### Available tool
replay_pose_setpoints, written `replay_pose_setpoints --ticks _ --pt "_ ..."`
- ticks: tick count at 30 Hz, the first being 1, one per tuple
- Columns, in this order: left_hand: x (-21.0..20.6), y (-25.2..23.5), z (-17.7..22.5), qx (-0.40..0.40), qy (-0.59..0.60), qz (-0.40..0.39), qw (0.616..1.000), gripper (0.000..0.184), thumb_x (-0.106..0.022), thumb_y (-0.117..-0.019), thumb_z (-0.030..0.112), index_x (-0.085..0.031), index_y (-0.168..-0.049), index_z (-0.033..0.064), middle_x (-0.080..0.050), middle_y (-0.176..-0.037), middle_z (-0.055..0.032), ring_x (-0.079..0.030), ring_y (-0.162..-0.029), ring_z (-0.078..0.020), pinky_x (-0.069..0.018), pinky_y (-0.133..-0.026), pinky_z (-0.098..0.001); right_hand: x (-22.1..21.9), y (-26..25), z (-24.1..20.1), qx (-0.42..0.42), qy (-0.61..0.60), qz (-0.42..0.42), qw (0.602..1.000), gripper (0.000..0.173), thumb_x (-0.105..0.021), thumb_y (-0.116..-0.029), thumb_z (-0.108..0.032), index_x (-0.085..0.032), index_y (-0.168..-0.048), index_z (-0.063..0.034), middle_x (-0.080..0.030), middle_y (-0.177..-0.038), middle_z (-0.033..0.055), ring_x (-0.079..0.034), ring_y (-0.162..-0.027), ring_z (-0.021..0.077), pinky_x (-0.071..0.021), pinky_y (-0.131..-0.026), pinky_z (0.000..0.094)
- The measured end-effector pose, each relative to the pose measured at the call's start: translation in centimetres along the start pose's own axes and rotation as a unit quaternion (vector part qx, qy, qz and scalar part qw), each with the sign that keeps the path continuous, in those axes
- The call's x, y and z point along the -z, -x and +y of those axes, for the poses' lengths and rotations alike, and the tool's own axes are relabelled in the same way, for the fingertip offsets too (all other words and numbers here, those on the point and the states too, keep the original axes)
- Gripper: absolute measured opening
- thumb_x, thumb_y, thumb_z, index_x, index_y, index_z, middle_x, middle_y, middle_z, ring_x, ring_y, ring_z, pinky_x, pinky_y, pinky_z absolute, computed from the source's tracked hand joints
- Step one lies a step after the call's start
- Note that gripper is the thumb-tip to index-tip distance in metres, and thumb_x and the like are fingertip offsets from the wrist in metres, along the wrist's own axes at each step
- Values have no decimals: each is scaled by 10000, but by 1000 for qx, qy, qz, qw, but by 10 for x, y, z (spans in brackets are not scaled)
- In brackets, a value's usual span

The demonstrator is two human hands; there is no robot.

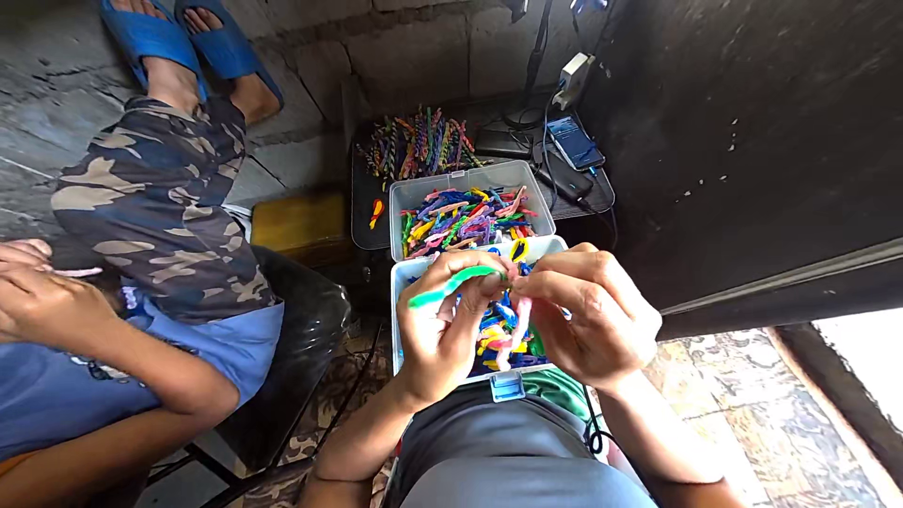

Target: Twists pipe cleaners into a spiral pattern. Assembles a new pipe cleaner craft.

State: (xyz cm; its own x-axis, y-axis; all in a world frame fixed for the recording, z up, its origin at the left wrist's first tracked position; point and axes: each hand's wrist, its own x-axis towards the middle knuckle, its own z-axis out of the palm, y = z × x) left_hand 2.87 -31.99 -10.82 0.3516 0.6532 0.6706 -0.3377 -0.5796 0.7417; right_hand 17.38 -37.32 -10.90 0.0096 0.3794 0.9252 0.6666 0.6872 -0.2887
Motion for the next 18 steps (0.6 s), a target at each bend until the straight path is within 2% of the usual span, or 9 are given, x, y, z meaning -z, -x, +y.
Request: replay_pose_setpoints --ticks 3,7,9,11,13,14,16,17,18 --pt "-1 2 1 42 74 15 996 149 -559 -1050 172 -688 -1124 172 -701 -1066 109 -662 -989 13 -560 -871 -175 -2 8 4 14 -22 9 1000 58 -568 -1034 -87 -597 -1019 -39 -629 -1013 73 -635 -974 93 -526 -856 194" --pt "-3 4 1 105 170 29 980 133 -590 -1031 174 -714 -1081 180 -711 -1040 75 -670 -984 -18 -559 -895 -202 -6 16 4 -5 -32 31 999 67 -561 -1041 -106 -593 -1053 -48 -637 -1048 59 -639 -999 83 -536 -868 196" --pt "-6 5 -1 113 199 46 972 131 -600 -1023 186 -724 -1064 199 -714 -1031 74 -669 -998 -27 -552 -911 -216 -10 20 2 -68 -80 45 993 94 -548 -1054 -139 -608 -1074 -69 -649 -1051 23 -643 -992 49 -545 -846 182" --pt "-9 6 -4 92 205 42 973 150 -590 -1031 208 -728 -1091 213 -711 -1079 73 -658 -1057 -41 -540 -944 -229 -15 19 -3 -177 -189 62 964 114 -550 -1066 -197 -640 -1079 -128 -670 -1031 -52 -658 -933 -19 -573 -801 157" --pt "-7 2 -7 69 207 12 976 169 -582 -1038 207 -726 -1127 209 -712 -1132 66 -654 -1101 -47 -537 -969 -232 -17 18 -6 -300 -351 69 884 125 -582 -1045 -208 -701 -1078 -200 -707 -987 -95 -662 -802 -31 -579 -717 158" --pt "-4 0 -9 67 202 -10 977 163 -584 -1038 217 -722 -1124 211 -702 -1126 74 -648 -1087 -36 -540 -947 -217 -16 16 -6 -352 -426 69 830 133 -594 -1033 -202 -727 -1047 -199 -718 -934 -78 -663 -747 -15 -577 -693 164" --pt "3 -6 -12 75 197 -57 976 143 -604 -1030 241 -724 -1094 197 -701 -1106 72 -655 -1040 -28 -556 -893 -204 -12 11 -4 -422 -545 62 722 152 -594 -1020 -157 -738 -972 -156 -716 -790 -28 -649 -639 -4 -552 -622 146" --pt "8 -9 -14 79 190 -81 975 135 -614 -1024 249 -726 -1075 194 -698 -1111 76 -650 -1052 -30 -553 -901 -207 -10 9 -2 -441 -592 46 673 180 -568 -1024 -128 -729 -946 -135 -702 -740 -16 -638 -600 -9 -537 -585 129" --pt "12 -12 -14 83 179 -111 974 130 -612 -1023 250 -725 -1068 206 -684 -1148 97 -623 -1116 -24 -524 -965 -213 -9 8 1 -454 -632 23 628 209 -542 -1035 -113 -726 -936 -119 -696 -717 -12 -629 -577 -16 -521 -556 113"
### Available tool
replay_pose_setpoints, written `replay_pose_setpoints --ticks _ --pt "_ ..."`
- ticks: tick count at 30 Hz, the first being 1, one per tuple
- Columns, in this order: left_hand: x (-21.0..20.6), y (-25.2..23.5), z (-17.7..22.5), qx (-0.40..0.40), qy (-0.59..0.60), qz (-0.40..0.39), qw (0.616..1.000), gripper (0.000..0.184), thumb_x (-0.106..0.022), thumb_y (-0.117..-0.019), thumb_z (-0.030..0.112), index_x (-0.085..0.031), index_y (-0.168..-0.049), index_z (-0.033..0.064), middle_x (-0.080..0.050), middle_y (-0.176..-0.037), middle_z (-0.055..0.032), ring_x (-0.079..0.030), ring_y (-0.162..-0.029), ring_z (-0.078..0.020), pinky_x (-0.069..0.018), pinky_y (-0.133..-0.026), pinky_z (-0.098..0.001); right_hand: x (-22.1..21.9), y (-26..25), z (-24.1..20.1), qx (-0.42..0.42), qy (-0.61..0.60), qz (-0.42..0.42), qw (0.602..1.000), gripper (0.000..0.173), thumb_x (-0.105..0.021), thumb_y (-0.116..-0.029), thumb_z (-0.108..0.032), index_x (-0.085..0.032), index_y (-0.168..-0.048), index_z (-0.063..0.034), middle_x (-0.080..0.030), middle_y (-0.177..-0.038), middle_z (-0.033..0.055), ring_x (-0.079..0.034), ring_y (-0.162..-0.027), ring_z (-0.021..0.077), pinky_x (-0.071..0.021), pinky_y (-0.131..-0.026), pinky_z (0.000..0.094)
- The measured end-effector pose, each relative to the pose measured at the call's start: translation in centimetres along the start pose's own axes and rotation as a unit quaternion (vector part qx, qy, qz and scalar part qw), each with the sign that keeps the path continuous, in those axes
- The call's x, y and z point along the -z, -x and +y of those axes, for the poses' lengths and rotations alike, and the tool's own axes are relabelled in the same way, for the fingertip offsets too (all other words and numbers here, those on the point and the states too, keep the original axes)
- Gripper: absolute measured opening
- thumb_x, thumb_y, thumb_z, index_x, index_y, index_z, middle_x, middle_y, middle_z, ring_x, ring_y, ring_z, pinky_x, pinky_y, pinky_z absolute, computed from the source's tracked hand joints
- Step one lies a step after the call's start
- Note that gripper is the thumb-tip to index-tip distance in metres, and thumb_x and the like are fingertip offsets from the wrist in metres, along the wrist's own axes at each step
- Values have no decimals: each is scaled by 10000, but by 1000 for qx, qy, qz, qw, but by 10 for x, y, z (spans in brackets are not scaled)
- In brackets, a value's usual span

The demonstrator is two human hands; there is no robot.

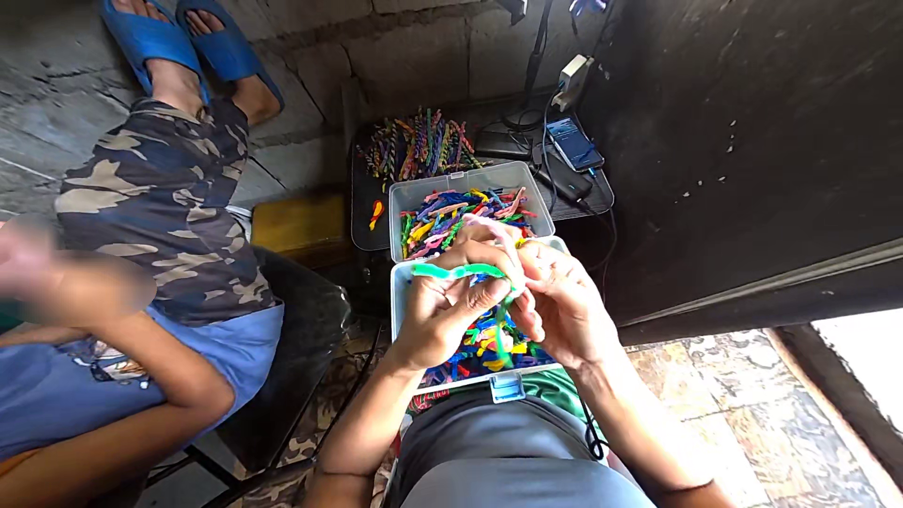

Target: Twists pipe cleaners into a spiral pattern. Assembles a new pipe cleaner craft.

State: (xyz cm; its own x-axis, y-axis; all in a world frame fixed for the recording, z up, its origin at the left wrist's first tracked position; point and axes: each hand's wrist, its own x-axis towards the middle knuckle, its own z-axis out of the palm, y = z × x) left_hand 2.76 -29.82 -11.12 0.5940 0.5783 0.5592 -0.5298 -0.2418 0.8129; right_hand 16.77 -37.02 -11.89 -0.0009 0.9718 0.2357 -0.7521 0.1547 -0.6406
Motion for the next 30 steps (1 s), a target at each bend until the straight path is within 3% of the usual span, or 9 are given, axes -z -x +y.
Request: replay_pose_setpoints --ticks 3,6,9,12,14,18,24,26,30 --pt "7 -3 0 8 -30 -45 998 135 -606 -1027 265 -723 -1048 201 -658 -1248 92 -539 -1290 -62 -438 -1109 -274 2 -5 -2 -74 -11 -11 997 280 -466 -1035 -52 -692 -882 -114 -663 -642 -21 -597 -513 -24 -486 -497 97" --pt "12 -3 0 2 -59 -42 997 143 -589 -1035 249 -706 -1038 167 -656 -1234 59 -522 -1321 -114 -413 -1141 -337 4 -7 1 0 152 83 985 178 -596 -966 -26 -679 -864 -146 -633 -627 -61 -557 -508 -36 -470 -501 107" --pt "14 -2 0 -14 -143 -25 989 114 -556 -1046 185 -660 -1043 137 -587 -1180 43 -552 -1214 -76 -499 -1032 -275 17 -10 -8 132 396 131 899 200 -750 -889 -154 -629 -1045 -186 -636 -921 -106 -624 -786 -27 -550 -689 151" --pt "10 1 -1 -17 -200 -19 980 84 -558 -1037 136 -640 -1040 120 -554 -1120 33 -569 -1071 -15 -525 -892 -173 19 -14 -27 160 478 107 857 160 -617 -1004 -236 -682 -1098 -125 -633 -1079 -54 -623 -994 20 -539 -852 207" --pt "7 3 -2 -22 -230 -16 973 98 -571 -1032 120 -661 -1045 84 -533 -1077 18 -561 -1010 -1 -521 -860 -146 16 -16 -34 126 499 61 855 230 -550 -1041 -262 -732 -1020 -123 -666 -1004 -66 -627 -932 8 -532 -805 201" --pt "4 6 -2 -18 -256 -1 966 116 -572 -1028 101 -672 -1031 40 -591 -1031 11 -595 -978 -5 -535 -855 -161 12 -21 -29 130 462 30 877 68 -649 -973 -119 -705 -940 -96 -674 -846 -66 -628 -725 -9 -539 -667 149" --pt "-4 14 -9 47 -97 62 992 118 -578 -1036 193 -696 -1041 185 -692 -971 134 -651 -920 38 -558 -843 -183 5 -15 -22 204 485 9 851 75 -624 -981 -61 -665 -1019 -11 -629 -951 -13 -618 -796 -16 -554 -723 137" --pt "-6 13 -10 58 -70 78 993 82 -651 -993 164 -710 -1049 177 -708 -988 126 -668 -923 21 -575 -855 -202 3 -13 -20 238 506 0 829 87 -617 -983 -62 -654 -1010 13 -634 -972 13 -614 -815 -16 -547 -726 131" --pt "-12 11 -9 36 -96 95 990 265 -777 -883 160 -671 -1126 168 -715 -1055 139 -681 -975 16 -586 -868 -205 0 -12 -19 265 524 -4 809 96 -628 -982 -60 -656 -993 32 -637 -980 38 -617 -804 -19 -550 -703 121"
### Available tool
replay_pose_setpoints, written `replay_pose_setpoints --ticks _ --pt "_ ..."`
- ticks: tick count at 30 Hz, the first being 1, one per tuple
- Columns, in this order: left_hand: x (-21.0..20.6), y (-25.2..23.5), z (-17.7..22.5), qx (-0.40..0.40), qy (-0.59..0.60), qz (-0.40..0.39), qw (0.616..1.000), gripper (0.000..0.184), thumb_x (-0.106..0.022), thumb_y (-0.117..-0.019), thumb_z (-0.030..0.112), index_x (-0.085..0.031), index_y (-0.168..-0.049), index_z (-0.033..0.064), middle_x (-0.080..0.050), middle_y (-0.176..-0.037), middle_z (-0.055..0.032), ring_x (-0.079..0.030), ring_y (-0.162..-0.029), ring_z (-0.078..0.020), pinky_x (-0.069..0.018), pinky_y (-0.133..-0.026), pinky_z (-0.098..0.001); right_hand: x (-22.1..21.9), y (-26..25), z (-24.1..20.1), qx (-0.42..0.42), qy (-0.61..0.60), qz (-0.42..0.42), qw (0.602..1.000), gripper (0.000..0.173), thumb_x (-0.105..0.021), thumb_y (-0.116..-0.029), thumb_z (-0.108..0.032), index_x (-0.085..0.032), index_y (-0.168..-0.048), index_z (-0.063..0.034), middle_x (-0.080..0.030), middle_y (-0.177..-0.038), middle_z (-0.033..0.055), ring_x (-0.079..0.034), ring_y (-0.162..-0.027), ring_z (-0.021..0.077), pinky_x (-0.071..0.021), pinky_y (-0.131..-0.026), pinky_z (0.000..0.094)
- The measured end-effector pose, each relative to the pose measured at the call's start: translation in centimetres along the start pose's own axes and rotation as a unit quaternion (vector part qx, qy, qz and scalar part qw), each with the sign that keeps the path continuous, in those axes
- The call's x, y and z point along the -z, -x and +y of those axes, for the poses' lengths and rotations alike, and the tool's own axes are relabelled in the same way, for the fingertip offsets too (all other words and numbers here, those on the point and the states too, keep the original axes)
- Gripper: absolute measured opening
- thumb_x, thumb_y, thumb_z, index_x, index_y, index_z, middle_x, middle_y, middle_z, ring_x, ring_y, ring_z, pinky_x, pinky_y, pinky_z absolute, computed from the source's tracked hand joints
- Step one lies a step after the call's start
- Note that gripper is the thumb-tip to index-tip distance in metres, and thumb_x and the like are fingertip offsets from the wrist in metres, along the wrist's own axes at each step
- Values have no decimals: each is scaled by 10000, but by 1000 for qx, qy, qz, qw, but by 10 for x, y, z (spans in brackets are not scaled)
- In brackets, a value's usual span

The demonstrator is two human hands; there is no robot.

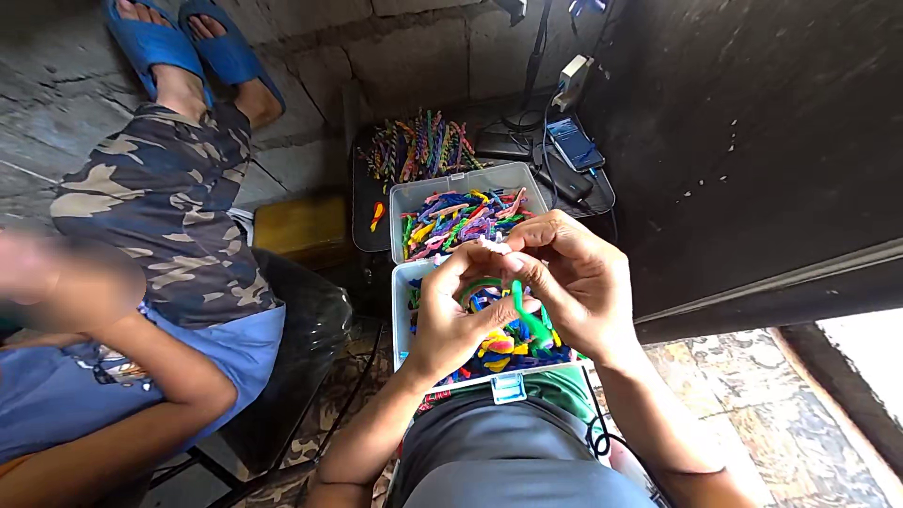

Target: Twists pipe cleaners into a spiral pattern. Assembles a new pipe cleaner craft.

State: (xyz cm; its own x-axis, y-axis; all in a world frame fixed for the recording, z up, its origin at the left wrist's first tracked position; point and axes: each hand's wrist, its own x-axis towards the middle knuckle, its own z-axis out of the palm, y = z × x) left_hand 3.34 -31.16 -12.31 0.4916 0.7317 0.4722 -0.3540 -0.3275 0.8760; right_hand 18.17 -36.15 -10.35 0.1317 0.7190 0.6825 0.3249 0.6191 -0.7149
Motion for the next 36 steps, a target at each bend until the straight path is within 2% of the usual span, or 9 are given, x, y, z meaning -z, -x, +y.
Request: replay_pose_setpoints --ticks 5,10,14,18,24,28,31,33,36 --pt "1 -3 4 -21 -51 26 998 176 -612 -983 28 -647 -1142 95 -733 -985 105 -700 -902 1 -595 -831 -211 -1 2 -1 -13 -15 15 1000 113 -595 -1009 -67 -648 -1049 25 -640 -985 19 -642 -835 -13 -577 -745 148" --pt "5 -4 -3 -100 -178 11 979 178 -569 -1004 52 -594 -1146 -53 -718 -985 -9 -691 -913 -7 -589 -834 -211 -5 5 1 -17 -13 17 1000 104 -581 -1016 -81 -626 -1036 11 -611 -1076 55 -627 -856 9 -567 -719 150" --pt "13 -7 1 -116 -193 -28 974 205 -647 -963 130 -663 -1092 -29 -709 -1080 -11 -658 -1032 -1 -560 -911 -198 -3 4 -2 -26 -20 20 999 86 -592 -1008 -75 -610 -1036 4 -601 -1050 40 -630 -815 -2 -584 -691 148" --pt "24 -13 5 -121 -204 -13 971 114 -761 -894 60 -760 -989 -3 -692 -1063 -20 -652 -1013 -28 -556 -885 -173 -3 4 -3 -32 -13 16 999 90 -596 -1006 -85 -614 -1028 0 -605 -1059 46 -616 -780 -6 -563 -650 137" --pt "24 -12 6 -152 -309 15 939 146 -637 -994 85 -690 -1017 -50 -717 -995 -84 -671 -996 -58 -539 -922 -210 -10 6 -5 -34 -34 15 999 84 -562 -1027 -81 -574 -1061 -4 -631 -1019 36 -663 -770 22 -609 -653 183" --pt "18 -15 0 -117 -216 57 968 105 -567 -1014 34 -607 -1069 -46 -667 -939 -22 -655 -878 -12 -565 -819 -189 -20 17 -6 100 114 -5 988 41 -556 -1029 -50 -577 -1046 -18 -681 -1064 115 -689 -947 109 -582 -808 215" --pt "16 -20 7 -74 -133 70 986 111 -500 -1027 9 -589 -1093 0 -648 -892 47 -638 -786 2 -565 -731 -181 -28 27 5 243 276 -35 929 86 -518 -1036 -13 -596 -1025 -47 -707 -1028 157 -693 -993 226 -543 -880 262" --pt "18 -22 8 -67 -105 80 989 114 -500 -1031 7 -599 -1089 11 -659 -885 54 -654 -794 -6 -576 -747 -191 -29 33 12 249 327 -19 911 107 -503 -1039 -19 -592 -1035 -77 -715 -1059 127 -669 -1083 249 -506 -984 326" --pt "20 -24 8 -38 -22 95 994 127 -516 -1035 29 -627 -1077 75 -688 -906 71 -681 -825 -15 -587 -787 -206 -30 35 16 194 291 30 937 120 -469 -1063 -58 -562 -1019 -120 -708 -1191 45 -545 -1347 187 -260 -1224 457"
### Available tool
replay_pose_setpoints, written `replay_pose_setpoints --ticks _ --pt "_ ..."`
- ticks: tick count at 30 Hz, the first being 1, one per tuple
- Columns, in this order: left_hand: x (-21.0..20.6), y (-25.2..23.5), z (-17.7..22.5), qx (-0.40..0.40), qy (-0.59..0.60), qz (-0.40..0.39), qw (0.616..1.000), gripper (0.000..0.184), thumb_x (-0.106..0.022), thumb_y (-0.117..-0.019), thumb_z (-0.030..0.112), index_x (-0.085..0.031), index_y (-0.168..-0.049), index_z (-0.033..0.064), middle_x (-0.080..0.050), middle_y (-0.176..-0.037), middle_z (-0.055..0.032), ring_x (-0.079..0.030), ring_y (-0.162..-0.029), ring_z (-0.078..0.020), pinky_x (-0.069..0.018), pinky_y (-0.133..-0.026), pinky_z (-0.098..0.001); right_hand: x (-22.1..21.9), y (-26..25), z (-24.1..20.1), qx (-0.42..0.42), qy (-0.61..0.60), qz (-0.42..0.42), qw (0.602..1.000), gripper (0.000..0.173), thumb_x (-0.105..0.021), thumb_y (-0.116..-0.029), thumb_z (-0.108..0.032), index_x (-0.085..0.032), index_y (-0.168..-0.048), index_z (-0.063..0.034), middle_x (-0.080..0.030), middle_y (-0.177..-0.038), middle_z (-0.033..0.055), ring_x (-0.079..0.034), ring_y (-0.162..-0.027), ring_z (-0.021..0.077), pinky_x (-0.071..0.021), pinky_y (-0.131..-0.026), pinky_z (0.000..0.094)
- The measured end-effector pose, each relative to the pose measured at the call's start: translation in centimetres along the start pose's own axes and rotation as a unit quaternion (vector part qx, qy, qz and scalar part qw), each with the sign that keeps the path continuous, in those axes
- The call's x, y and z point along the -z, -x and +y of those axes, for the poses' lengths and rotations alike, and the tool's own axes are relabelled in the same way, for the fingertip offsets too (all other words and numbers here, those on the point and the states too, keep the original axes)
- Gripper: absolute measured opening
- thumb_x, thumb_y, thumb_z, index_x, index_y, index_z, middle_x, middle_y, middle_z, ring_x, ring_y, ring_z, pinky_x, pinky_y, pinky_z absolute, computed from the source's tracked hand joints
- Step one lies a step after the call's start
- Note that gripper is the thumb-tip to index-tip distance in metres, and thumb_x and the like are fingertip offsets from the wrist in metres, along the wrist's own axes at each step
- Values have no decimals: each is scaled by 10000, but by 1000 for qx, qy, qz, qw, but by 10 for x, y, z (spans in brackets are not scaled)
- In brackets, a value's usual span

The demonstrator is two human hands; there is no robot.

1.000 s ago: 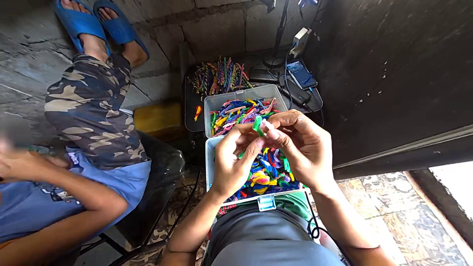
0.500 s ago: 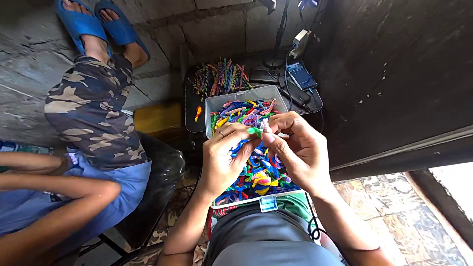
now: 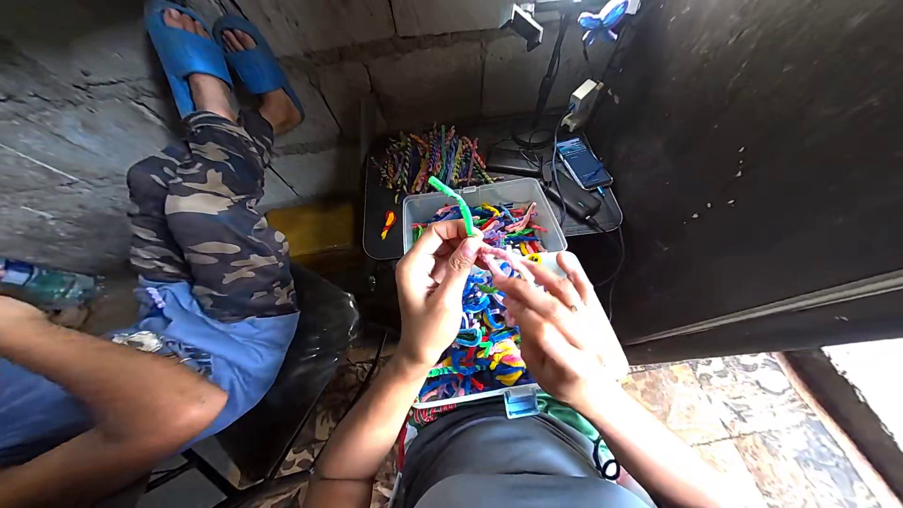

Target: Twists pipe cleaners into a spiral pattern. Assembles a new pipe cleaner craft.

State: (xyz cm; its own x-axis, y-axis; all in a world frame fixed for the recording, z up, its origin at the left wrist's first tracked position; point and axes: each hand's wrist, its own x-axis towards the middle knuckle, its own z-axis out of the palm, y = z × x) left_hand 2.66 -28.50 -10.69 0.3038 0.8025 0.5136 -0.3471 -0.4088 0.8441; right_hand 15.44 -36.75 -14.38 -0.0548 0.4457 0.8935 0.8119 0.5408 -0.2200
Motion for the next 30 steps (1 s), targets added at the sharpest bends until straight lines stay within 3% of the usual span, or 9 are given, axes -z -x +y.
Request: replay_pose_setpoints --ticks 1,3,5,7,12,19,23,27,30 --pt "1 0 1 16 34 -1 999 144 -518 -1037 41 -643 -1079 98 -689 -927 74 -678 -842 -18 -584 -806 -209 -2 0 1 -32 -37 22 999 117 -467 -1073 -75 -560 -1017 -118 -703 -1223 28 -526 -1376 164 -261 -1237 465" --pt "3 0 1 36 97 -23 994 162 -530 -1042 77 -679 -1077 134 -692 -954 74 -674 -873 -23 -579 -827 -213 -2 -3 3 -118 -129 56 983 66 -502 -1075 -115 -562 -1051 -130 -692 -1267 -14 -551 -1352 117 -386 -1197 397" --pt "8 -1 -2 38 127 -66 989 158 -547 -1038 105 -694 -1071 153 -687 -981 77 -669 -898 -22 -577 -838 -217 0 -7 6 -176 -215 82 957 55 -538 -1054 -120 -584 -1070 -147 -684 -1282 -14 -592 -1294 127 -517 -1053 308" --pt "9 -1 -3 36 136 -101 985 129 -566 -1037 128 -689 -1070 152 -685 -978 69 -668 -906 -30 -574 -850 -224 3 -12 7 -204 -275 99 934 73 -538 -1062 -157 -608 -1075 -175 -684 -1321 -21 -594 -1309 131 -522 -1050 299" --pt "6 3 -2 21 110 -124 986 127 -553 -1047 139 -666 -1100 156 -689 -1027 68 -660 -967 -21 -558 -870 -206 6 -25 8 -251 -413 123 867 114 -565 -1049 -161 -655 -1085 -221 -723 -1240 -19 -654 -1224 120 -539 -1027 288" --pt "5 3 3 29 87 -140 986 227 -449 -1085 174 -653 -1176 134 -666 -1087 89 -625 -962 19 -532 -824 -169 10 -27 10 -289 -428 102 850 129 -605 -1024 -149 -662 -1096 -240 -697 -1097 -99 -660 -1011 12 -556 -881 193" --pt "7 4 5 47 83 -178 979 273 -518 -1065 258 -685 -1203 93 -701 -1142 60 -647 -1048 -13 -543 -913 -220 12 -27 9 -301 -427 92 848 152 -603 -1016 -120 -659 -1097 -236 -691 -1061 -119 -661 -999 3 -559 -889 196" --pt "5 4 4 28 70 -142 987 193 -542 -1059 191 -726 -1050 135 -679 -1060 67 -642 -991 -23 -551 -850 -201 14 -30 10 -321 -488 75 808 127 -577 -1032 -128 -650 -1067 -227 -694 -1074 -80 -666 -981 20 -566 -865 200" --pt "-1 6 5 53 122 -59 989 221 -515 -1062 145 -734 -1032 157 -717 -1026 66 -681 -967 -41 -575 -882 -242 12 -31 7 -330 -568 66 751 108 -559 -1052 -203 -656 -1034 -247 -703 -1033 -67 -655 -847 -2 -546 -732 145"
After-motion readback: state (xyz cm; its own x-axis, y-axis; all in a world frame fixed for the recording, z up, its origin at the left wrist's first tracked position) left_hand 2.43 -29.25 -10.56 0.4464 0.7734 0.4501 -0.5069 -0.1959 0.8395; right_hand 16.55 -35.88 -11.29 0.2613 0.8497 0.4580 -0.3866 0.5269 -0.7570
